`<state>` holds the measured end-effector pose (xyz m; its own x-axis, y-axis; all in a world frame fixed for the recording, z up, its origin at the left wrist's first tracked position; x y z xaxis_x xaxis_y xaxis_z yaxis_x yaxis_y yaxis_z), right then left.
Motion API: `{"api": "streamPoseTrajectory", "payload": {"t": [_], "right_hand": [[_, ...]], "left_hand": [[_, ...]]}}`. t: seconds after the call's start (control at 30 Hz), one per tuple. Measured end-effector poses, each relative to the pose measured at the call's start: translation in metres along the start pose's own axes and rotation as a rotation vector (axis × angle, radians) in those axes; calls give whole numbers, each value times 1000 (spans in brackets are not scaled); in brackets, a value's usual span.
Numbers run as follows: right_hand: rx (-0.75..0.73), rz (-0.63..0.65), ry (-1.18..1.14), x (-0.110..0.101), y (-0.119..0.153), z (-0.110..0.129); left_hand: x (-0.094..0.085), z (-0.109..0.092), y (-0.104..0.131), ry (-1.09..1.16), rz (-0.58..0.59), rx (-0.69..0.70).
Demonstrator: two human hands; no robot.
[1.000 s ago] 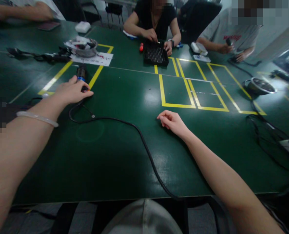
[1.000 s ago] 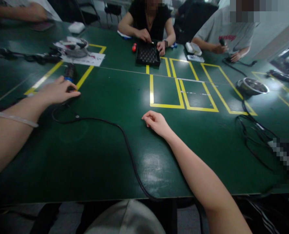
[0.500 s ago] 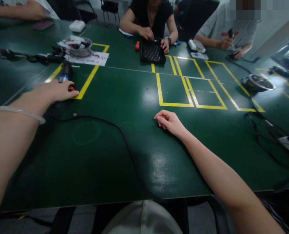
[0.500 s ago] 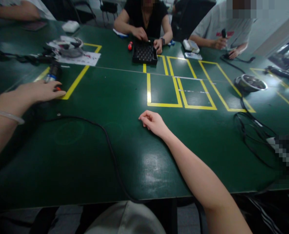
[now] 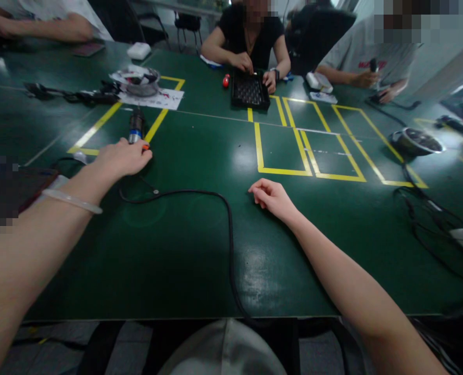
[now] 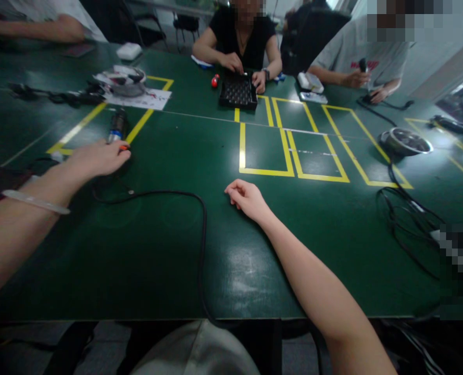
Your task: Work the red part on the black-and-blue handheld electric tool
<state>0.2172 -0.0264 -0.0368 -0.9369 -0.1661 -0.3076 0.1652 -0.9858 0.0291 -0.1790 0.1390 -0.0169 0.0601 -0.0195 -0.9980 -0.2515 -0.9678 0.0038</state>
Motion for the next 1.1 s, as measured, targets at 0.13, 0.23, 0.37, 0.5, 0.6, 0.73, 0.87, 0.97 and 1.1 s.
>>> {"api": "streamPoseTrajectory", "payload": {"t": [0.13,0.23,0.37,0.5,0.6,0.73,0.87,0.97,1.1], "right_hand": [[-113,-173,7,1,1,9],[-200,-261,49,5,6,17],[-234,-139,113,15,13,17],[-180,-18,80,24,12,8],[-146,21,64,27,9,4],[-102,39,-25,29,7,1],[-73,37,-38,30,6,0],[-47,47,-79,29,6,2],[65,50,-179,24,7,7]], "left_hand": [[0,-70,39,-78,23,-110],[-6,-132,69,-69,40,2],[-11,-199,99,-94,23,122],[-10,-240,115,-86,59,211],[-7,-252,118,-26,74,251],[-4,-250,117,20,74,276],[-1,-237,117,52,26,336],[6,-222,113,145,-48,415],[18,-207,104,316,-4,531]]}}
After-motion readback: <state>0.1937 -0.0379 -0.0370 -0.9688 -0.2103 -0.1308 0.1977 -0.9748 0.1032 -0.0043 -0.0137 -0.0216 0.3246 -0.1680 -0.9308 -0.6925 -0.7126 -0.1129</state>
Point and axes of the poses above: each hand's wrist, its own y-axis away from the middle knuckle, its own x-axis out of the palm, z = x × y, the point moved 1 cm from there along -y, towards the middle knuckle, and after that the axes turned 2 degrees about x, right-handed, at the moved point
